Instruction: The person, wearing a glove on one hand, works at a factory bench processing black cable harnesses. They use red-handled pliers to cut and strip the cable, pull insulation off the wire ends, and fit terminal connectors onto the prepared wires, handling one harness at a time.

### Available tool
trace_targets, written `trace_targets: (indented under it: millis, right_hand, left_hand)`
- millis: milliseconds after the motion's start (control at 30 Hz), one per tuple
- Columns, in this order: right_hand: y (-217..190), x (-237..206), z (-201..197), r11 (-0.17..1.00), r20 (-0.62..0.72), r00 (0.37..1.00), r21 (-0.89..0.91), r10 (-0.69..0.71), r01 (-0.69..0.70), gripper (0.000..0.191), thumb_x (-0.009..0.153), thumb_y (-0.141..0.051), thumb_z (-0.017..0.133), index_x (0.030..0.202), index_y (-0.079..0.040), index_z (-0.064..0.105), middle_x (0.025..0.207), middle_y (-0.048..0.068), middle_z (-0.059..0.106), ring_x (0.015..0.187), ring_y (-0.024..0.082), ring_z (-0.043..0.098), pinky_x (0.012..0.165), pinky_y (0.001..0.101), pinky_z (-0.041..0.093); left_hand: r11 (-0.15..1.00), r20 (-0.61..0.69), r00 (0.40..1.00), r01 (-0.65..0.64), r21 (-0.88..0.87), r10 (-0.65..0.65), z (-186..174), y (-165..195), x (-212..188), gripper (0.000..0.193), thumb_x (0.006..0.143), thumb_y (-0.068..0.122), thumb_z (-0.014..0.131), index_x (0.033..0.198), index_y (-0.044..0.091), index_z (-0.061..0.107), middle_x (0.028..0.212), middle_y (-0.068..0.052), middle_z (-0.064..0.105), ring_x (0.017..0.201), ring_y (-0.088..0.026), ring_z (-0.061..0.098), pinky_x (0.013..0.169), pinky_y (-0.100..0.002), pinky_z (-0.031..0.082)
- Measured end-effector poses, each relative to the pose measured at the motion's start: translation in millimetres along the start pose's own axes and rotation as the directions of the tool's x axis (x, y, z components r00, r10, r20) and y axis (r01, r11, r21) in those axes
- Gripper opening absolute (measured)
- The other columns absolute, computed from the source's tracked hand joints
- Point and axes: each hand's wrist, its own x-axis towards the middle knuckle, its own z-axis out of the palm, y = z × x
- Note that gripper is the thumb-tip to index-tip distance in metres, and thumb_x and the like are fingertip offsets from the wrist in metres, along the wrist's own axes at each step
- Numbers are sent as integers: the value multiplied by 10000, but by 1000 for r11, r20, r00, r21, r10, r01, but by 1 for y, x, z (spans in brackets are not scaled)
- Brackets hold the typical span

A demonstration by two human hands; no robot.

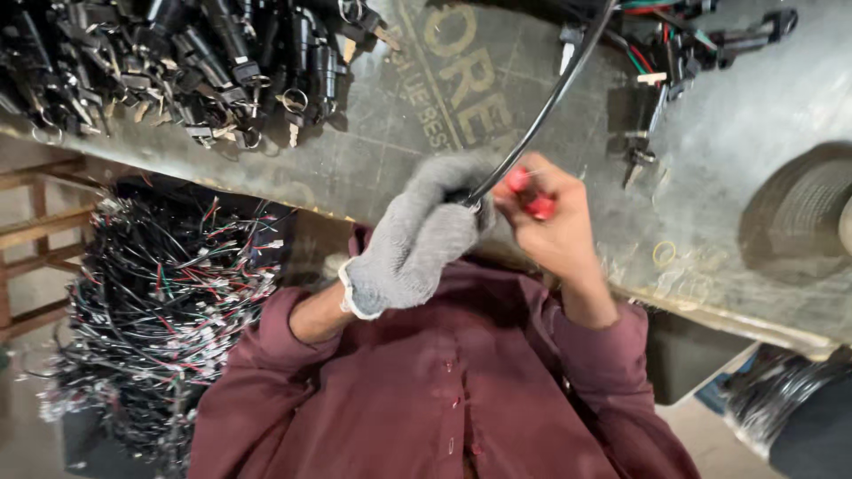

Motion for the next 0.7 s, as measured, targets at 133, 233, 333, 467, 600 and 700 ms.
trace_targets:
  millis: [133,233,333,467,600,700]
  right_hand:
    - [-18,5,6,622,88,787,-561,-611,546,269,836,3,786,1014,22,585,1043,172,677,1061,372,677,848,410,567]
    - [-19,9,2,512,187,768,-646,-613,566,269,811,-101,833,908,-27,593,906,116,659,907,331,685,739,408,551]
    - [-17,15,-1,488,216,842,-732,-495,475,318,825,-239,902,803,-100,617,792,56,645,742,278,665,616,417,499]
    - [-14,21,-7,533,289,817,-641,-499,552,341,841,-280,907,852,-101,617,839,65,647,761,291,647,628,422,490]
    - [-7,10,-10,489,255,843,-720,-473,492,377,775,-216,860,1050,-67,650,948,134,634,881,351,639,670,439,485]
    - [0,-1,-4,607,212,879,-653,-427,452,378,793,-207,834,1013,-51,570,963,127,621,916,343,633,734,437,511]
  left_hand:
    - [962,-128,968,189,-195,-216,17,4,-10,473,1130,158,500,1571,75,350,1007,20,561,760,-43,472,633,-201,397]
    - [955,-165,948,244,-166,-271,20,3,-10,470,1148,180,500,1585,72,368,1009,28,535,780,-43,470,641,-203,415]
    - [914,-141,922,320,-248,-361,14,7,-7,517,1135,161,544,1600,49,348,973,23,530,744,-51,451,611,-213,398]
    - [950,39,952,306,-67,-304,6,24,-5,687,1041,93,625,1601,53,229,1156,-12,553,901,-118,529,826,-268,503]
    - [907,-45,996,87,411,-75,3,24,-3,720,974,95,721,1562,36,311,1252,-201,592,1067,-302,621,925,-368,527]
    - [793,-59,983,-103,600,173,5,5,-2,695,969,101,769,1541,43,379,1388,-230,583,1203,-382,624,1022,-415,525]
